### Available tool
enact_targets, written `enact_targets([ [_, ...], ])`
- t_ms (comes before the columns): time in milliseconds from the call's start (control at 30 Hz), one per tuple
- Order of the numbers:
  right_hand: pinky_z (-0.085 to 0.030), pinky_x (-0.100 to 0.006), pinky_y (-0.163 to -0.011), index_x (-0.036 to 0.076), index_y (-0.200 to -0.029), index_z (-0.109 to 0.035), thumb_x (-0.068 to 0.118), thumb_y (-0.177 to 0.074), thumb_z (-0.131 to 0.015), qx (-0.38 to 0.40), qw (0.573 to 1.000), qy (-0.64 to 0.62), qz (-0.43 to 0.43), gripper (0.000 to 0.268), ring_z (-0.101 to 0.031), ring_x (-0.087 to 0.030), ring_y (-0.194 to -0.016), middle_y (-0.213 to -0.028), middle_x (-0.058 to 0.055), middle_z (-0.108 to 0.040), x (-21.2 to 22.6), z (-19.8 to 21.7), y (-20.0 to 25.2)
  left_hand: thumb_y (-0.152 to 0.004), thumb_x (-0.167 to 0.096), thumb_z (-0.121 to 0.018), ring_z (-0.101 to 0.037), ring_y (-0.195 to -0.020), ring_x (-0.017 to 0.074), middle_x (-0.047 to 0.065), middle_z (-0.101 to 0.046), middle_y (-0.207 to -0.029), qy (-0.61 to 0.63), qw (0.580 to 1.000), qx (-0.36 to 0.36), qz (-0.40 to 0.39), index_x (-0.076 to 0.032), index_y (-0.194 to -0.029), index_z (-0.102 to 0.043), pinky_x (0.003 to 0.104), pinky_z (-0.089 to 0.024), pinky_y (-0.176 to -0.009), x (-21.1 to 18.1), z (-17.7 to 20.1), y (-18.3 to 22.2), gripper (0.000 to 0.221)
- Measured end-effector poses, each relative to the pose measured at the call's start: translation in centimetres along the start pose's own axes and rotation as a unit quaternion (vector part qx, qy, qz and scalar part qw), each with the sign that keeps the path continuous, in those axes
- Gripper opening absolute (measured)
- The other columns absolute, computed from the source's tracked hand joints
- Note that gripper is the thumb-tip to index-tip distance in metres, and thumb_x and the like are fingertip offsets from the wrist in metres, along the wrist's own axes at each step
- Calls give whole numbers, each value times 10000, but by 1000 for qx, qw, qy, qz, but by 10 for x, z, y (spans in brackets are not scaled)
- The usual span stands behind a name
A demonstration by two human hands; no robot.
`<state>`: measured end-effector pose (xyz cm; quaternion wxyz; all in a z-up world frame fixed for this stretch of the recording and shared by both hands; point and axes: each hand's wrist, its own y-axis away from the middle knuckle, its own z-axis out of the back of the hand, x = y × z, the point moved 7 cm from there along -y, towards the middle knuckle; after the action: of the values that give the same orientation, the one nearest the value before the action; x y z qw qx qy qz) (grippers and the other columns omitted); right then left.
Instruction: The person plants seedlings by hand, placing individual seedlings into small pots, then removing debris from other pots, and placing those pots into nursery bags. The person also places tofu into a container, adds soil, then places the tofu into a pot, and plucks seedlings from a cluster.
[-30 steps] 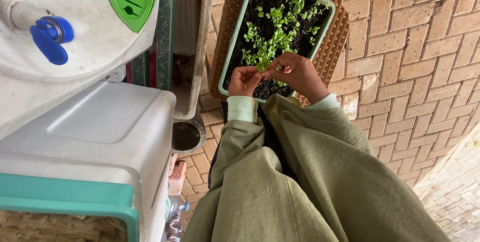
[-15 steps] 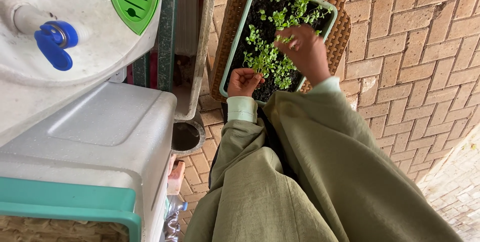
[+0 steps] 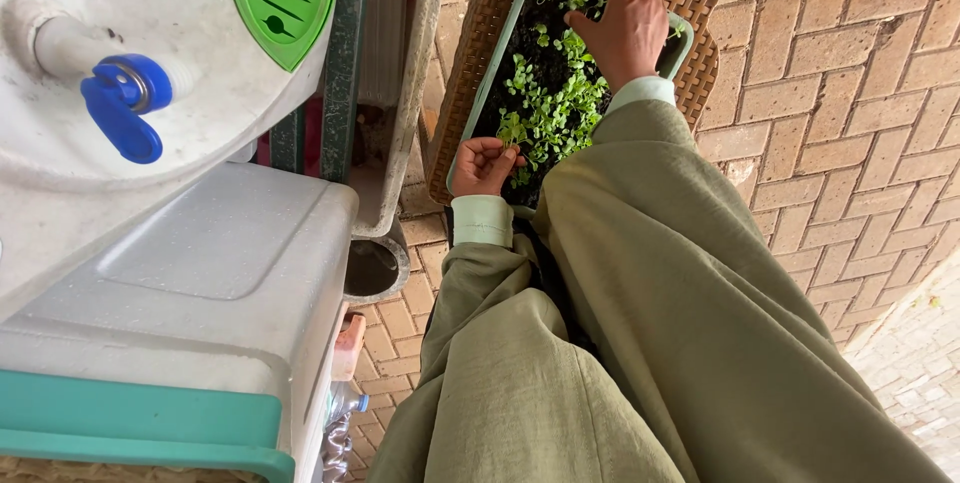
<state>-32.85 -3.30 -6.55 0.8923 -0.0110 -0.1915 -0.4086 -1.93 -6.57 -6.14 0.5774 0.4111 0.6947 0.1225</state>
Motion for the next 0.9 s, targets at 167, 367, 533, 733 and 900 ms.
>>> enact_targets([
  [167, -545, -341, -650, 201, -955, -748, 326, -771, -983, -13, 1000, 12, -3, 323, -615, -181, -871, -1009, 2, -635, 6, 0, 0, -938, 7, -742, -739, -866, 206, 154, -735, -987, 5, 1000, 0, 3, -14, -1097, -603, 337, -638, -775, -3, -5, -4, 212],
  [367, -556, -324, -652, 221, -907, -761, 267, -803, -952, -40, 999, -4, 25, 223, -647, -185, -947, -1023, 2, -660, 11, 2, -3, -940, 13, -737, -741, -877, 202, 145, -729, -987, 6, 1000, -1, 1, -16, -1096, -602, 336, -649, -789, -2, -3, -6, 208],
  [533, -561, -333, -669, 208, -855, -748, 252, -856, -934, -29, 999, -1, 20, 191, -645, -194, -936, -1022, 7, -674, 1, -4, -3, -935, 26, -735, -742, -875, 202, 147, -729, -985, 0, 1000, -1, 7, -17, -1094, -599, 325, -641, -786, 0, -3, -7, 213],
  [733, -550, -316, -672, 213, -842, -749, 256, -844, -955, -97, 995, 11, 28, 210, -645, -152, -884, -943, 24, -662, -8, 10, 5, -933, 32, -737, -738, -868, 196, 147, -727, -976, 4, 1000, 2, -3, -12, -1089, -601, 324, -647, -789, -3, -6, -6, 212],
  [900, -503, -244, -549, 189, -871, -757, 209, -882, -941, -117, 993, -18, 21, 185, -634, -90, -787, -986, 33, -689, -20, 8, 14, -933, 36, -737, -734, -869, 191, 146, -730, -977, 3, 1000, 2, -10, -11, -1082, -605, 328, -649, -803, -9, -9, -1, 204],
])
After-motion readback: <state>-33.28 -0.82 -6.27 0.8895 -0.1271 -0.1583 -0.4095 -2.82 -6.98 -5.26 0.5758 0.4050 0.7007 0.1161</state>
